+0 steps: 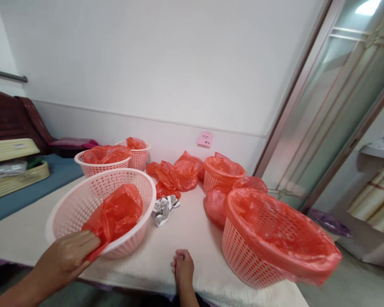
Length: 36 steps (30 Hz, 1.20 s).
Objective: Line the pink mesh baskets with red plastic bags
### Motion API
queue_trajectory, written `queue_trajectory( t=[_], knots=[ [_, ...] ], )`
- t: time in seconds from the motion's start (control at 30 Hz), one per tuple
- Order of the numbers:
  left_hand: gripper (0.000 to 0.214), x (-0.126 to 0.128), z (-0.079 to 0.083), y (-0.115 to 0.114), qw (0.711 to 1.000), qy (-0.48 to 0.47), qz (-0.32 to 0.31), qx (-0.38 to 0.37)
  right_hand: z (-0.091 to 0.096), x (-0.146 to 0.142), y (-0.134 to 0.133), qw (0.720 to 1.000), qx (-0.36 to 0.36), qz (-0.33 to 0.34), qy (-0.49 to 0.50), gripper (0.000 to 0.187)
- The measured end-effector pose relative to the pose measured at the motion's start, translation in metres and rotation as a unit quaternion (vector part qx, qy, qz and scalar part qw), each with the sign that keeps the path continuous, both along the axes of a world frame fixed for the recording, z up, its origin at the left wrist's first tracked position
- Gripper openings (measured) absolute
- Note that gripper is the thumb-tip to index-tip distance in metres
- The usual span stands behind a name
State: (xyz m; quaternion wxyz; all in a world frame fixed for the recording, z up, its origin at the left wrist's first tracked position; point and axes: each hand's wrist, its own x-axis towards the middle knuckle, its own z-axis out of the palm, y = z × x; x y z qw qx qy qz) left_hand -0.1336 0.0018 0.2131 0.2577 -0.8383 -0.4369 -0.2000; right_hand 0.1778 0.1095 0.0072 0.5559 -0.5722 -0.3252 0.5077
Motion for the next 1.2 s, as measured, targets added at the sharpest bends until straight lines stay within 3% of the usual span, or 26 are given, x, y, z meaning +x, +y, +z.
queue_trajectory(
  t=[0.1, 0.37, 0.47, 0.53, 0.6, 0.7, 0.8, 0.87, 1.0, 1.13, 1.2],
  knots=[
    [0.016, 0.022, 0.008, 0.002, 1.000, -0.012, -0.008, 0.020, 0.002, 0.002, -0.004, 1.000, -0.005, 0.001, 0.013, 0.027],
    [0.024, 0.122, 0.023, -0.005, 0.997, -0.062, -0.041, 0.004, 0.009, 0.002, -0.012, 1.000, -0.006, 0.009, 0.018, 0.023],
    [0.016, 0.135, 0.031, -0.004, 0.997, -0.062, -0.025, -0.045, 0.011, 0.002, -0.015, 1.000, -0.007, 0.012, 0.015, 0.020],
    [0.011, 0.133, 0.040, -0.003, 0.988, -0.097, 0.002, -0.122, 0.013, 0.002, -0.016, 1.000, -0.009, 0.012, 0.013, 0.019],
    [0.020, 0.125, 0.050, -0.001, 0.954, -0.191, 0.029, -0.230, 0.013, 0.002, -0.017, 1.000, -0.011, 0.011, 0.012, 0.019],
    [0.027, 0.107, 0.063, 0.003, 0.844, -0.415, 0.013, -0.339, 0.015, 0.002, -0.018, 1.000, -0.013, 0.011, 0.010, 0.020],
    [0.034, 0.086, 0.071, 0.008, 0.733, -0.601, 0.012, -0.319, 0.017, 0.000, -0.020, 1.000, -0.012, 0.014, 0.008, 0.022],
    [0.035, 0.075, 0.075, 0.009, 0.683, -0.671, 0.031, -0.286, 0.020, -0.001, -0.023, 1.000, -0.005, 0.018, 0.009, 0.022],
    [0.041, 0.062, 0.073, 0.002, 0.622, -0.736, 0.043, -0.264, 0.024, -0.003, -0.031, 0.999, 0.011, 0.031, 0.023, 0.024],
    [0.045, 0.054, 0.061, -0.005, 0.562, -0.781, 0.057, -0.265, 0.026, 0.002, -0.042, 0.998, 0.013, 0.041, 0.052, 0.028],
    [0.044, 0.051, 0.054, -0.006, 0.552, -0.793, 0.063, -0.250, 0.031, 0.006, -0.048, 0.996, 0.015, 0.034, 0.075, 0.029]
  ],
)
